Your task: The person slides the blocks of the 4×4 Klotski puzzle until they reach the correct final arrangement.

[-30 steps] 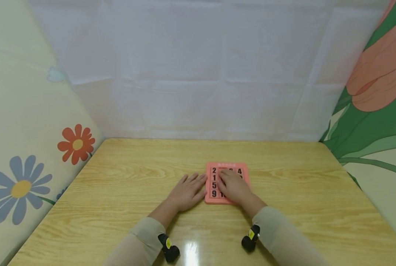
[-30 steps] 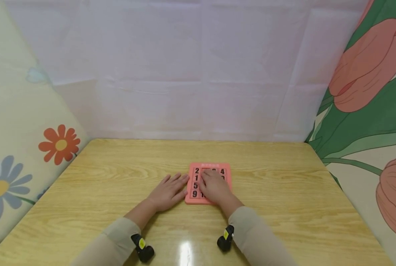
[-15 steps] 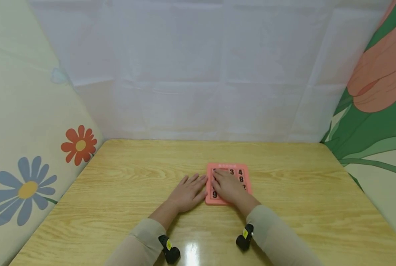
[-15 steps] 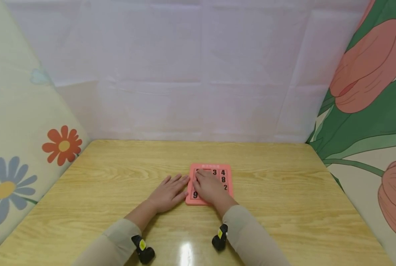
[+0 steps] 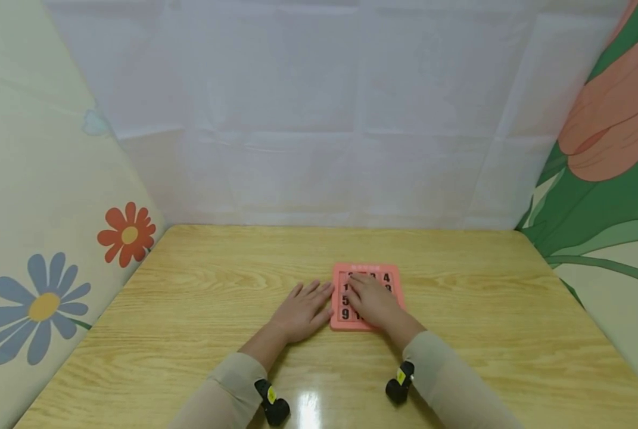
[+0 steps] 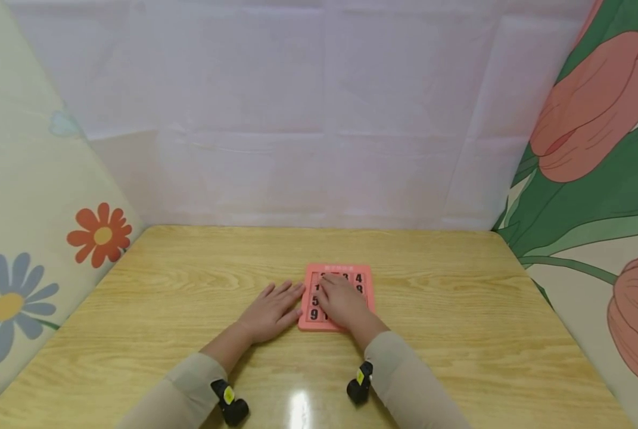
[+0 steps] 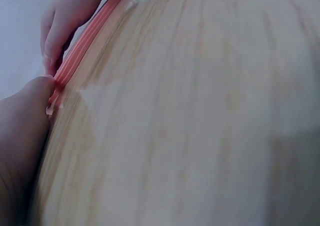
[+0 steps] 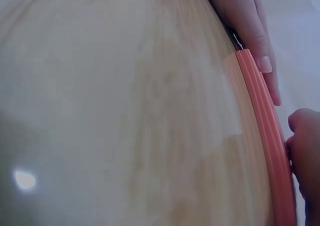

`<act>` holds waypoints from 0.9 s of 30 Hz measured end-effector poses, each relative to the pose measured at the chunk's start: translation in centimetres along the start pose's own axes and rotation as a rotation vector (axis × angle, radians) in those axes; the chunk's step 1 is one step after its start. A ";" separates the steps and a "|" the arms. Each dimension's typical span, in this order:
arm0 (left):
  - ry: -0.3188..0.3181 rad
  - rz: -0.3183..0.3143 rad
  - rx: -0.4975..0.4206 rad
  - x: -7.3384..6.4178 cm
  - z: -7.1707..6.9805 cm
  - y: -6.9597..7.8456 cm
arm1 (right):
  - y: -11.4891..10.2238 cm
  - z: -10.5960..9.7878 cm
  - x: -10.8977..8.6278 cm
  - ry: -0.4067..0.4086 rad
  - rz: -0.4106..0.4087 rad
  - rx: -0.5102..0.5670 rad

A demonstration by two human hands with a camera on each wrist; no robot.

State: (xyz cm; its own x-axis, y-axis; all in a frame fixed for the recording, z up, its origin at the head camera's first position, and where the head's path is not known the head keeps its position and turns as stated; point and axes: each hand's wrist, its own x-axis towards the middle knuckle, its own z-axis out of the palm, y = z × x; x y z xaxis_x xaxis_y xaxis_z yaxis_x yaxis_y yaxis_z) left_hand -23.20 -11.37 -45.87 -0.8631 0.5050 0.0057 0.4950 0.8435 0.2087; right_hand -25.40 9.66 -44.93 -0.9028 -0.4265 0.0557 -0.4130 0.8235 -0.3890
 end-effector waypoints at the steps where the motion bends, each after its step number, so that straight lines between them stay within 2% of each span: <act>1: -0.001 -0.001 0.001 0.0 0.0 0.0 | 0.1 0.0 0.0 0.004 -0.002 -0.001; 10: 0.002 -0.002 -0.008 -0.1 0.0 0.1 | 0.8 -0.2 -0.5 0.032 -0.012 -0.029; 27: -0.001 0.000 -0.003 0.2 0.1 -0.1 | 1.5 -0.5 -0.9 0.030 0.005 -0.048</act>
State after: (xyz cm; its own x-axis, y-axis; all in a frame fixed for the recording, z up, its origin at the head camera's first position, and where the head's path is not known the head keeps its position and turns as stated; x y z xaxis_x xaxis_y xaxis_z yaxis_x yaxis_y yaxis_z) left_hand -23.41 -11.32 -46.03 -0.8630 0.5053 0.0043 0.4946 0.8430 0.2112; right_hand -25.31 11.51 -45.09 -0.9079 -0.4111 0.0815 -0.4127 0.8430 -0.3449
